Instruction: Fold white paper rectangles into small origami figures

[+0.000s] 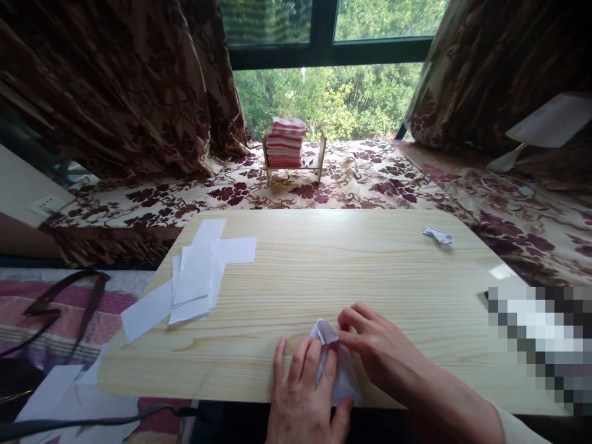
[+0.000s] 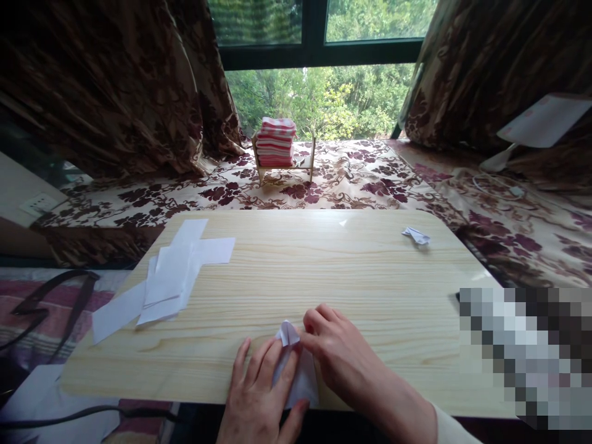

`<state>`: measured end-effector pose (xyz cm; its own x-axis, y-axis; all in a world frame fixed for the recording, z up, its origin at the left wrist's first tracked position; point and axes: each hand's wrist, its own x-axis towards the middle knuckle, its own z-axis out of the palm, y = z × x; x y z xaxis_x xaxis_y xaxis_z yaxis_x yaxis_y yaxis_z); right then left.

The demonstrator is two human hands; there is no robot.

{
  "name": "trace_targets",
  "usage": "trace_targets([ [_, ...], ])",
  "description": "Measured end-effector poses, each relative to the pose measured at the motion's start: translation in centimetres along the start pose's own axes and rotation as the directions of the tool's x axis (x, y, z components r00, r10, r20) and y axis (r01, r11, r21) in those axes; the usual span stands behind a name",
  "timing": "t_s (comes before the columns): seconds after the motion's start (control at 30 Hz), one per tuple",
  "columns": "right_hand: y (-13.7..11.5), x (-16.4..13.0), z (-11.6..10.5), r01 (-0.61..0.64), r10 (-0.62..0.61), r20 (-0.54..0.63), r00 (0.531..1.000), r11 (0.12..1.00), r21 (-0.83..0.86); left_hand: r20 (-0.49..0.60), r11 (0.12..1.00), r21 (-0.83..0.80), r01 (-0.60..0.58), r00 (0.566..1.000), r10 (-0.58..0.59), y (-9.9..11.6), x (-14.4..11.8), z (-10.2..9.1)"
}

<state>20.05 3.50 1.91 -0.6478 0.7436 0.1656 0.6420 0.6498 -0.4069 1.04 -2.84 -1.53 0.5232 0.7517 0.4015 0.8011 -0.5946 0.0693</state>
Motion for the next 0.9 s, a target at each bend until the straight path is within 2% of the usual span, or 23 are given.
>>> trace_targets([
  [0.1, 0.1, -0.6, 0.1, -0.017, 0.018, 0.012, 1.0, 0.999, -0.029, -0.026, 0.999, -0.026, 0.029, 0.999, -0.03, 0.3, -0.1, 0.4],
  [0.2, 0.0, -1.4, -0.1, -0.037, 0.034, -0.037, 0.999, 0.996, -0.085, -0.134, 0.991, -0.095, 0.09, 0.986, -0.102, 0.8, 0.0, 1.1],
  [0.3, -0.5, -1.8, -0.4, -0.007, 0.0, -0.061, 0.998, 0.994, -0.111, -0.219, 0.98, -0.151, 0.132, 0.962, -0.163, 1.1, 0.0, 1.8],
  [0.37, -1.0, -1.7, -0.4, 0.015, -0.02, -0.039, 0.999, 0.992, -0.125, -0.223, 0.977, -0.157, 0.146, 0.958, -0.179, 1.2, 0.0, 2.0],
  [0.5, -1.4, -0.8, 0.1, 0.024, -0.029, -0.022, 0.999, 0.984, -0.178, -0.155, 0.993, -0.084, 0.076, 0.984, -0.089, 0.8, -0.2, 1.9],
  [0.73, -1.1, -0.5, 0.6, 0.03, -0.028, 0.016, 0.999, 0.981, -0.189, -0.258, 0.994, -0.107, 0.031, 0.964, -0.058, 0.4, -0.7, 2.5],
  [0.9, -1.3, -0.4, 0.7, 0.012, -0.008, 0.026, 1.0, 0.988, -0.151, -0.22, 0.994, -0.11, -0.004, 0.975, -0.021, -0.2, -1.3, 2.2],
])
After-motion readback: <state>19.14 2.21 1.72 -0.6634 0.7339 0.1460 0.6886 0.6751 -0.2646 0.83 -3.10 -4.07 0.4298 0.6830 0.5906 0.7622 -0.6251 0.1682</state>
